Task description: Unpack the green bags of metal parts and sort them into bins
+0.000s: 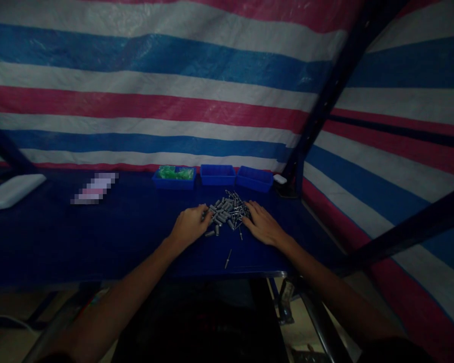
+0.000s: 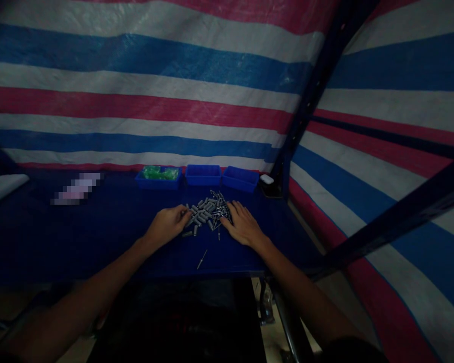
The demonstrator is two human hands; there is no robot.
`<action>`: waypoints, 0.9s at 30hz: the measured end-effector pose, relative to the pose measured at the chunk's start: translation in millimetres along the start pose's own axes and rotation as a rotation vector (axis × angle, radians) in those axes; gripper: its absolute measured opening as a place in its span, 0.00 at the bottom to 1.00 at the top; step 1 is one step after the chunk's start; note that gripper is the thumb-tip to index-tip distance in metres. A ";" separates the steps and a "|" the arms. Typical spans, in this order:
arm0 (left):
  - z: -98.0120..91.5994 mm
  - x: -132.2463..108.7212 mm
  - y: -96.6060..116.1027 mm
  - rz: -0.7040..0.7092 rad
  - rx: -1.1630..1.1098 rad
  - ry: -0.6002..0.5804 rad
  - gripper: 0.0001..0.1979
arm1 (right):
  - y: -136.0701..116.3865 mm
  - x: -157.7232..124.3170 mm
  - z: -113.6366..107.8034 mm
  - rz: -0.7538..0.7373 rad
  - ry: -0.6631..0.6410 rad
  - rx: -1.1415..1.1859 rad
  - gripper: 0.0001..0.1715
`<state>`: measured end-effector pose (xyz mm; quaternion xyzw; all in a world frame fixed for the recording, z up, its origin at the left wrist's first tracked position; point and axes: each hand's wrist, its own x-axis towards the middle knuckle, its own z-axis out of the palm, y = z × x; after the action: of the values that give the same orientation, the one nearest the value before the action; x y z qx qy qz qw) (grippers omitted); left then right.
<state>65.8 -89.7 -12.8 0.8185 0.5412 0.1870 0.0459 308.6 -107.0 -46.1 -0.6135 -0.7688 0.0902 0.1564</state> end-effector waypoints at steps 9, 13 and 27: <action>14.4 39.2 -1.6 0.144 0.254 0.038 0.12 | -13.8 92.1 9.5 -0.070 -0.010 0.288 0.35; 23.2 38.8 -5.8 0.157 0.131 0.063 0.12 | -18.3 95.5 7.0 -0.208 -0.029 0.393 0.28; -27.1 85.7 -178.8 -0.162 -0.279 0.274 0.43 | -43.8 110.3 8.4 -0.206 -0.019 0.152 0.33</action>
<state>-69.6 57.5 -15.4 0.7249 0.5752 0.3656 0.0995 243.6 -9.5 -25.1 -0.5168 -0.8201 0.1374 0.2036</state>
